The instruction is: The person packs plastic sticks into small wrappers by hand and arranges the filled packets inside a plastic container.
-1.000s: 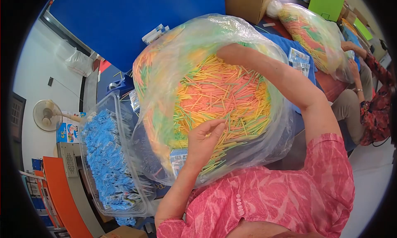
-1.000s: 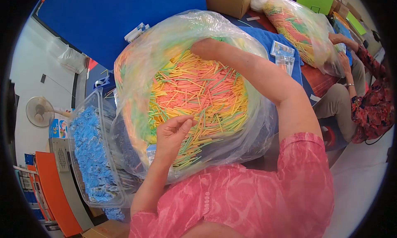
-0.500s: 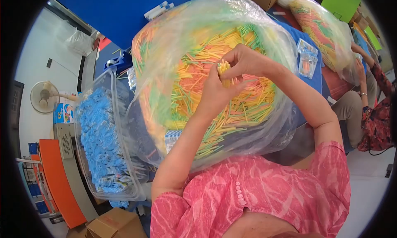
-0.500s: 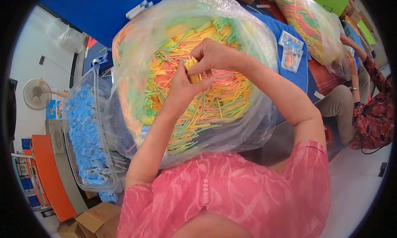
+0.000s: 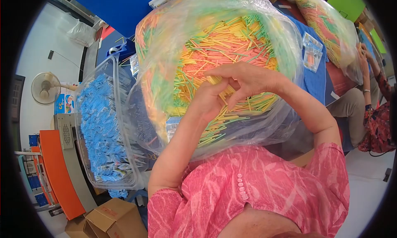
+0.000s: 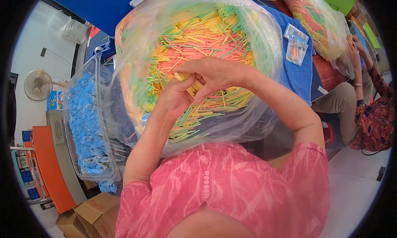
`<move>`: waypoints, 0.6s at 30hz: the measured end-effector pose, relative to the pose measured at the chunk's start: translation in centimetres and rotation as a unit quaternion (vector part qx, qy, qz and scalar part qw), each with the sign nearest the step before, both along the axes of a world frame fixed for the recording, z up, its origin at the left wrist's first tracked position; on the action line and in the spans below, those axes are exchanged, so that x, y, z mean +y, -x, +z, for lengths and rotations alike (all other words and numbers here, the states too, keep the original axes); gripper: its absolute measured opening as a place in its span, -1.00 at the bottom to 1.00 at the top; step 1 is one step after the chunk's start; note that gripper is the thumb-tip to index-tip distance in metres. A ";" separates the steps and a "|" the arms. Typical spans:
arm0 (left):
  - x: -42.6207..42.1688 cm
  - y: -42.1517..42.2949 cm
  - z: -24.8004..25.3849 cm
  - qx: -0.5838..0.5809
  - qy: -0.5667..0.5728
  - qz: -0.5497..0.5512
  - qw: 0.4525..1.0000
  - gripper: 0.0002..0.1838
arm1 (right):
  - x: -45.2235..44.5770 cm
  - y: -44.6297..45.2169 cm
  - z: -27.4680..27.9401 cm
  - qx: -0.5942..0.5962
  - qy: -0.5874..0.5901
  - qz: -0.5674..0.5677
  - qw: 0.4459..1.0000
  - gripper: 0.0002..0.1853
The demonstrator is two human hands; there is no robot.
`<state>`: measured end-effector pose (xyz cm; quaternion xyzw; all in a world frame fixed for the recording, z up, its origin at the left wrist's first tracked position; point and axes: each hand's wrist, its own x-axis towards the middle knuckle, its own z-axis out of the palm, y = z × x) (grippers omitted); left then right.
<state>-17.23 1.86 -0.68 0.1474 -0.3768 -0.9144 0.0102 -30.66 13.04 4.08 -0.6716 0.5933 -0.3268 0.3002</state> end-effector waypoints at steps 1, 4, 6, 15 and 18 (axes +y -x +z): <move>0.0 -0.1 -0.1 -0.005 -0.032 0.008 0.999 -0.71 | 0.0 -0.1 0.3 0.013 0.012 -0.013 1.000 0.00; 0.3 -0.6 0.9 0.001 -0.062 0.006 0.998 -0.71 | -0.3 -0.3 -1.3 0.069 0.083 -0.021 0.994 -0.01; 0.7 -0.7 0.9 -0.001 -0.040 0.025 0.999 -0.71 | -0.2 -0.4 -1.8 0.114 0.144 -0.018 0.983 -0.06; 1.5 -1.9 0.7 -0.019 0.147 -0.017 0.989 -0.76 | 1.5 -0.2 -2.0 -0.014 0.192 -0.100 0.976 -0.61; 1.9 -2.0 0.8 -0.020 0.202 -0.029 0.979 -0.77 | 2.0 -0.8 -2.3 -0.152 0.140 -0.127 0.970 -0.83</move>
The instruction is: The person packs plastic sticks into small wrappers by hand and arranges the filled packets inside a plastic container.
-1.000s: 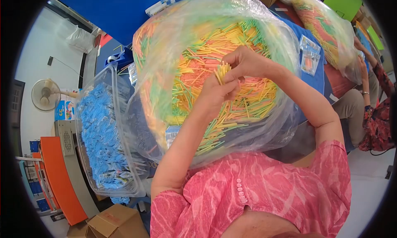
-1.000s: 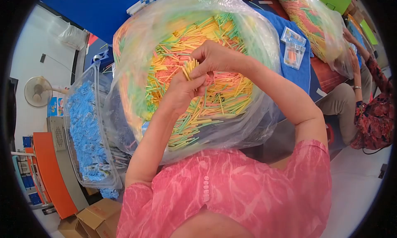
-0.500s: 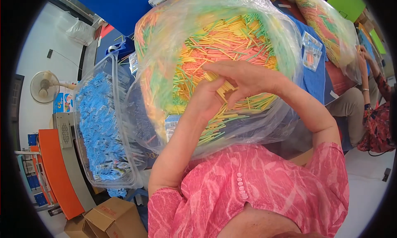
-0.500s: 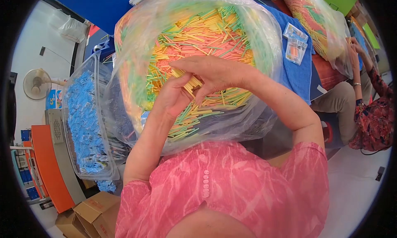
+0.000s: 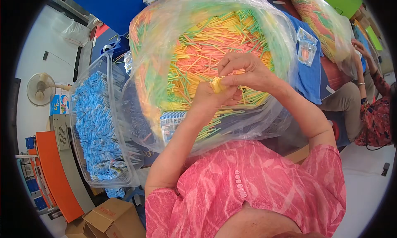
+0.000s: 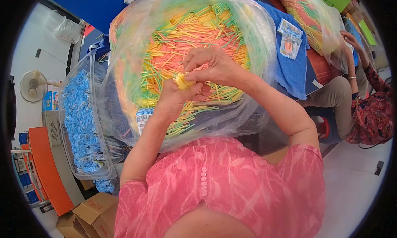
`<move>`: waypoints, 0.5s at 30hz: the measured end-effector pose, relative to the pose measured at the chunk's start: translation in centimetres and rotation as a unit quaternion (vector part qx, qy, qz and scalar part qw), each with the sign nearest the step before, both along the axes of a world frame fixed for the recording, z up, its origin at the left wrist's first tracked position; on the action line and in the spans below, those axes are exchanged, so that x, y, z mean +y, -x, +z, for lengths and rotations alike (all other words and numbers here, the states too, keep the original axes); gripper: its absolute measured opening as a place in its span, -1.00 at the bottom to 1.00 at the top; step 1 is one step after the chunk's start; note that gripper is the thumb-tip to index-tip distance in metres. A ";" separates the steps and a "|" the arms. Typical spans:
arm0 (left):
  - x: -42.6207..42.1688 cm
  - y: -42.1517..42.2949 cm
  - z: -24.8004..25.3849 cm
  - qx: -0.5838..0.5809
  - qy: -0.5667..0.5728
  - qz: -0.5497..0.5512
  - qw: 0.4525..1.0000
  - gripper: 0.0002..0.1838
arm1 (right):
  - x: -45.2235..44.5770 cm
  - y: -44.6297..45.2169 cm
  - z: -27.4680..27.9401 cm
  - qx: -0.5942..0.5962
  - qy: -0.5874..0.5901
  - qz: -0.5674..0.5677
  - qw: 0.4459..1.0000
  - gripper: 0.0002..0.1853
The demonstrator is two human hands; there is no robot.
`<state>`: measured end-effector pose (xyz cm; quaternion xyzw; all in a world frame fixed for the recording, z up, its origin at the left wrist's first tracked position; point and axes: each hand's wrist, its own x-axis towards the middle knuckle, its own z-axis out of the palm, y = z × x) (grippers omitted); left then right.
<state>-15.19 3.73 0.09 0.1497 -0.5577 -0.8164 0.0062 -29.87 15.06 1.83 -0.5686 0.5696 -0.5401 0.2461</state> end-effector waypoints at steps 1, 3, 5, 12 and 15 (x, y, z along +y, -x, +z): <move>0.1 -0.1 0.1 -0.005 0.009 -0.005 1.000 -0.77 | 0.1 -0.2 -0.1 -0.005 0.002 -0.007 1.000 -0.87; 0.1 -0.2 -0.4 0.006 -0.016 -0.001 1.000 -0.76 | 0.3 -0.7 -0.2 -0.010 0.004 -0.012 1.000 -0.91; 0.2 -0.3 -0.6 0.017 -0.041 0.001 0.999 -0.75 | 0.7 -1.1 -0.5 -0.120 -0.020 -0.035 0.992 -0.95; 0.1 -0.7 0.0 -0.010 -0.057 0.049 0.997 -0.65 | 1.7 -0.3 -0.3 -0.178 -0.003 -0.093 0.980 -0.95; 0.1 -0.6 -0.5 -0.012 -0.015 0.071 0.997 -0.62 | 2.3 0.0 -0.5 -0.179 -0.044 -0.090 0.979 -0.94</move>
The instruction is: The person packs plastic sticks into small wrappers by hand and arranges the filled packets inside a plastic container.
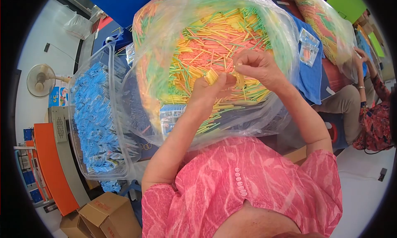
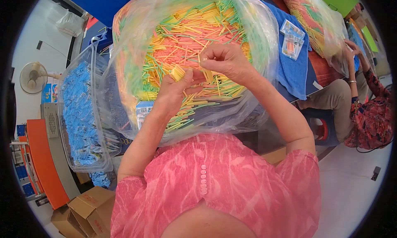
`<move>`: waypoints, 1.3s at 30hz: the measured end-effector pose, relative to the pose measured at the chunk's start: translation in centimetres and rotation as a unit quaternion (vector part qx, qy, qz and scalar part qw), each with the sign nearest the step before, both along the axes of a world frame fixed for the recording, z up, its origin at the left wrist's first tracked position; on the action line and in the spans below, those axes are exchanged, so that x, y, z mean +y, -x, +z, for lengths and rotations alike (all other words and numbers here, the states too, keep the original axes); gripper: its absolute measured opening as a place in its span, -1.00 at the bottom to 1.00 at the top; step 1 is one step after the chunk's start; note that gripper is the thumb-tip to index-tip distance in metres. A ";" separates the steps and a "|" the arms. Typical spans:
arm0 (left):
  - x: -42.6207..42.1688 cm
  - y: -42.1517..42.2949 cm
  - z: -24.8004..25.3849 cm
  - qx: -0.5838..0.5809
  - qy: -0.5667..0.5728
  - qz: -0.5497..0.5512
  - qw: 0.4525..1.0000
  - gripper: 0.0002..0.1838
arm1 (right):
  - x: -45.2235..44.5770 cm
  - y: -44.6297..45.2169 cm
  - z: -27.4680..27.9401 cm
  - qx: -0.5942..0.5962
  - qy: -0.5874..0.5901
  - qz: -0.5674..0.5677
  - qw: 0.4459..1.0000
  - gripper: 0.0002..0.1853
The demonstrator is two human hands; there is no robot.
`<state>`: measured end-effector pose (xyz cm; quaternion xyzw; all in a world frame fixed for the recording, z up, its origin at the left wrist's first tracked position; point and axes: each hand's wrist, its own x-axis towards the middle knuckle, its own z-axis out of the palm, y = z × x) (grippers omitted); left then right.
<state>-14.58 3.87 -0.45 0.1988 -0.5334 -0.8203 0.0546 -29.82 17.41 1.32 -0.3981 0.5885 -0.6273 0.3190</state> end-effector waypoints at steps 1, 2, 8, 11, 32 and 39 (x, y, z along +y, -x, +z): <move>0.0 0.1 -0.2 -0.005 0.033 0.021 0.999 -0.60 | 0.3 0.0 0.0 0.024 -0.047 0.010 0.999 -0.92; -0.1 0.1 -0.4 -0.005 0.033 0.024 0.999 -0.60 | 0.5 0.1 -0.1 0.048 -0.095 0.020 0.994 -0.91; -0.9 0.0 -0.5 0.050 -0.202 0.026 0.978 -0.53 | 0.4 -1.6 0.5 0.492 -0.032 -0.019 0.870 -0.35; 0.2 0.2 0.2 0.022 -0.262 0.032 0.964 -0.61 | -1.1 -2.9 1.6 0.522 0.014 0.022 0.852 -0.08; 1.2 -8.2 -0.1 -0.020 0.385 -0.022 0.922 -0.60 | -2.7 -9.1 -2.1 0.255 0.027 -0.074 0.964 -0.77; -4.1 -15.3 -1.1 -0.178 0.699 0.165 0.673 -0.34 | -1.5 -8.6 -5.7 0.521 0.041 -0.007 0.852 -0.76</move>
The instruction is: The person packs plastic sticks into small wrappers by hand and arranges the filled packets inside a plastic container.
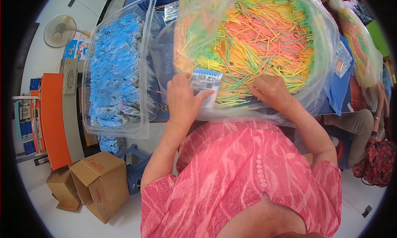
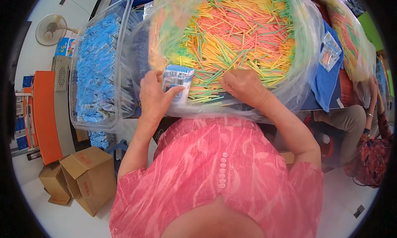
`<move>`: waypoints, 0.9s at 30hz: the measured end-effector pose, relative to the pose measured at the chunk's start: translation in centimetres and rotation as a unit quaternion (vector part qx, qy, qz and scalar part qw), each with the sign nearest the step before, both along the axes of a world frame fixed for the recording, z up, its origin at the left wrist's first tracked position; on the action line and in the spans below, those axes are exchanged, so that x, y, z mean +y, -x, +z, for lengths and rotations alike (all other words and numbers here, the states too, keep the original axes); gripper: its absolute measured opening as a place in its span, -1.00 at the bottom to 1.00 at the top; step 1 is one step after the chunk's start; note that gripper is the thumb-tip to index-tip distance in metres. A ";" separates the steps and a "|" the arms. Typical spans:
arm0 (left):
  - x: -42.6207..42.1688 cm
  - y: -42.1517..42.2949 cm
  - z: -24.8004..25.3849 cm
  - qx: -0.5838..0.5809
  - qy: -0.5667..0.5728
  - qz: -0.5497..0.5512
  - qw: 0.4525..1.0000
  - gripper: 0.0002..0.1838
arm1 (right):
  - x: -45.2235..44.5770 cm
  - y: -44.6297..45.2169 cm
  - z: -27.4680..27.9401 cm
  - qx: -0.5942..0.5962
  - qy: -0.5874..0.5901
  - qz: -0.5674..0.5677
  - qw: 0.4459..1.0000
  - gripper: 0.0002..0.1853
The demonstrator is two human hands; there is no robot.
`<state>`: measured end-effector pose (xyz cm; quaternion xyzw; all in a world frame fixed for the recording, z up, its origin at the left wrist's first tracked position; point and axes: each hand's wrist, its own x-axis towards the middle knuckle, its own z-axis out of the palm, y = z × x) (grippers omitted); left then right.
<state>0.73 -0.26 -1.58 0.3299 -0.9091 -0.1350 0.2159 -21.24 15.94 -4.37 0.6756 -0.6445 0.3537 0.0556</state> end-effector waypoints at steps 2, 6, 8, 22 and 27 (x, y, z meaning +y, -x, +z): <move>0.0 -0.4 -1.0 0.015 -0.079 0.016 0.997 -0.33 | 0.0 -0.2 0.0 0.025 -0.009 0.005 1.000 -0.75; 0.2 -0.3 -0.6 0.062 -0.192 0.108 0.973 -0.34 | 0.0 0.1 0.3 -0.003 0.006 -0.009 1.000 -0.73; 0.2 -0.5 -0.7 0.099 -0.190 0.103 0.971 -0.36 | 0.1 0.2 0.6 -0.008 0.016 -0.013 1.000 -0.72; -1.0 -1.7 -1.8 0.189 -0.165 0.049 0.967 -0.81 | 0.8 0.1 0.2 0.013 -0.004 0.020 1.000 -0.74; 1.2 -1.5 0.5 0.333 -0.262 -0.003 0.906 -0.87 | 1.0 0.5 0.4 0.073 -0.022 0.047 0.996 -0.77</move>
